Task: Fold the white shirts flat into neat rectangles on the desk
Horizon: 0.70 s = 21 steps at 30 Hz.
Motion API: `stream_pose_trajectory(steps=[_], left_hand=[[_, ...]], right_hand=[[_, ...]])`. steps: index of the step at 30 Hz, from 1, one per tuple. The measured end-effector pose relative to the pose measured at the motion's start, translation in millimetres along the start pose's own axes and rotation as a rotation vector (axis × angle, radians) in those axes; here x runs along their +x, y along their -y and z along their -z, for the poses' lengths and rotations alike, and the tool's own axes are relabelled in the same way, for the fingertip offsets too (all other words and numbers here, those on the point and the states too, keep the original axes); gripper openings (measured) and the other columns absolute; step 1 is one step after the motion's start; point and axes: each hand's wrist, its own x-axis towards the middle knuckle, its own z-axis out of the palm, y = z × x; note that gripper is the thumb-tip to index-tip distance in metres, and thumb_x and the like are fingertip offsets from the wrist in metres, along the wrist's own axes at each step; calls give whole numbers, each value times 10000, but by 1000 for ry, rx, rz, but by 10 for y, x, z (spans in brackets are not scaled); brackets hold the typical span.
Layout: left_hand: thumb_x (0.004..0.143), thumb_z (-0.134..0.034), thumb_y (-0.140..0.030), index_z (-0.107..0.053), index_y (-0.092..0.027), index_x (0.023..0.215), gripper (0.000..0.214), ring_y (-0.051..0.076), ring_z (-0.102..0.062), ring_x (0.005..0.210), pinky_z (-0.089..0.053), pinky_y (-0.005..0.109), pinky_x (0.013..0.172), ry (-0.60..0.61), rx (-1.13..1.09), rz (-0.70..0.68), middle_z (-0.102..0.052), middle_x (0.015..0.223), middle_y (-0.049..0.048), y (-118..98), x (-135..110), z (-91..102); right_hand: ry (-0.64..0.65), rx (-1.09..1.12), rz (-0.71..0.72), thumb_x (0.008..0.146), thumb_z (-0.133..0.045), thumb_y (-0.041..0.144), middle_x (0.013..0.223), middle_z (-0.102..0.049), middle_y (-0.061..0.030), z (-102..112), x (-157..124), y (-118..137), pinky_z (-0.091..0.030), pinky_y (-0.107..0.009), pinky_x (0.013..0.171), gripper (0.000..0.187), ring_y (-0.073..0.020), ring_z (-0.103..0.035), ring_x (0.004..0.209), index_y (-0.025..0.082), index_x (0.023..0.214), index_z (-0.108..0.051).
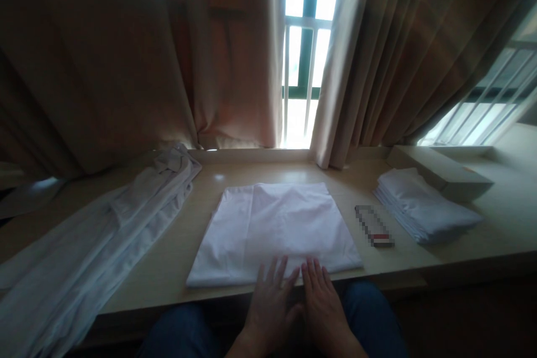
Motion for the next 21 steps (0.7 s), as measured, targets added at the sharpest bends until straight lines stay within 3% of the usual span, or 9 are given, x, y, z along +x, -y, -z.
stream_pose_trajectory(steps=[4,7,11,16,21], left_hand=[[829,-547,-448,-213,-339,1468,728,335,-133,1416,-178,579,1104,11,65,98,-155,1555,66,269,-255,25],[825,-549,-442,-224,-296,1472,739,337,-132,1416,-192,561,1107,4,124,221,-154,1555,91,523,-473,95],[788,-582,-471,-254,-221,1470,797,361,-134,1411,-210,544,1103,-8,198,352,-136,1550,152,751,-695,165],[747,-596,-532,-323,-175,1444,830,389,-182,1392,-196,540,1098,43,259,423,-246,1503,214,739,-716,163],[795,-477,-623,-448,-123,1376,767,416,-323,1325,-195,578,1073,95,256,520,-390,1411,263,591,-465,208]], right_hand=[[65,-17,-201,798,-555,375,1524,-132,-193,24,-141,-358,-108,-531,1125,783,-355,-37,1409,27,1443,-282],[103,-63,-311,792,-550,480,1508,-141,-245,56,-231,-616,-63,-569,1112,847,-383,-14,1403,-37,1415,-302],[173,-155,-409,818,-521,486,1510,-107,-257,127,-234,-708,-68,-601,1090,841,-399,-7,1400,-50,1419,-278],[263,-232,-422,825,-521,526,1495,-98,-301,264,-144,-592,-108,-602,1073,887,-438,-76,1385,-82,1415,-258],[246,-268,-409,832,-484,577,1486,-100,-319,237,-142,-563,-115,-622,1060,917,-455,-88,1378,-96,1411,-255]])
